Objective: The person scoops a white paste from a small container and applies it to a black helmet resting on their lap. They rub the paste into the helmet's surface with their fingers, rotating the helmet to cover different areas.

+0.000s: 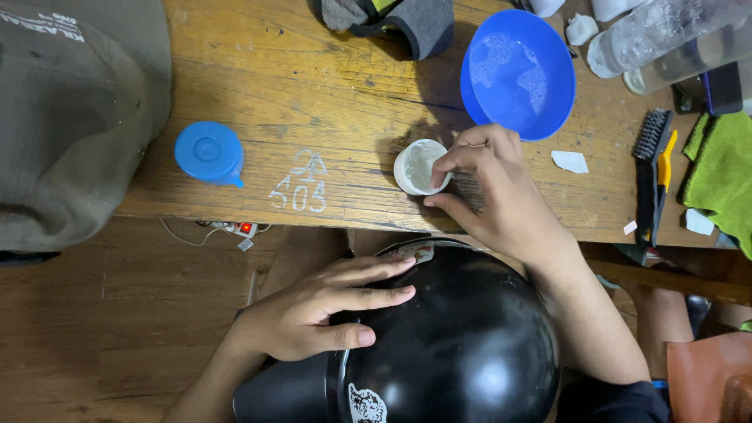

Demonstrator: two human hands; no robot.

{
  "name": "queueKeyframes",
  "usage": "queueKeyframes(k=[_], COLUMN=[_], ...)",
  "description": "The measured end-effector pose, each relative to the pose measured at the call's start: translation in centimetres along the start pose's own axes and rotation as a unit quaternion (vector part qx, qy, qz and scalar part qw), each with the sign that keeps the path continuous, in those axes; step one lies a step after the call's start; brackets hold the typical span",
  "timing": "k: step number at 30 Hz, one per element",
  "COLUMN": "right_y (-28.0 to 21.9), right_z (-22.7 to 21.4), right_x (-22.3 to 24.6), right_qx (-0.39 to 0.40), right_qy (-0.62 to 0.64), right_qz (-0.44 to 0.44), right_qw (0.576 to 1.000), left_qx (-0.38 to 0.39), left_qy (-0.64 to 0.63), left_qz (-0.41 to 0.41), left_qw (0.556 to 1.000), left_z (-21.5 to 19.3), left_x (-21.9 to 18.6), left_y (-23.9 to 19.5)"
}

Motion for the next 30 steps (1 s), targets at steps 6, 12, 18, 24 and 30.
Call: queueKeyframes(k=[6, 12, 18, 24, 30], right_y=[0.7, -1.6, -2.7, -6.9, -13.5], right_z=[-2.1, -3.3, -4.5, -6.0, -5.3], right_x=[2.3, 0.4, 2.1, 7.5, 14.7], right_qx=[-0.043, -0.156, -0.202, -0.169, -0.201], right_qy=[0.144, 0.486, 0.634, 0.689, 0.461], right_qz=[0.02, 0.204, 0.224, 0.127, -0.018], right_qw=[0.988, 0.836, 0.712, 0.693, 0.864], left_qx=[0.003, 0.001, -0.002, -0.017, -0.016], left_qy=[0.001, 0.004, 0.01, 0.015, 0.023], left_qz=[-0.012, -0.007, 0.003, -0.017, -0.019], left_qw=[1.0, 1.0, 1.0, 1.0, 0.999], left_z=[0.0, 0.2, 0.6, 1.2, 1.8], left_x=[0.1, -0.4, -0.5, -0.6, -1.6], left_y=[-0.1, -0.2, -0.6, -1.1, -1.4])
Point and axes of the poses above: each hand's wrist, its own y-axis towards the middle knuckle, its own z-axis out of the palm, x = y × z, the point moved 1 cm from there along y, towards the middle knuckle, and after that the axes turned 9 degrees about -z, right-handed, at the moved point
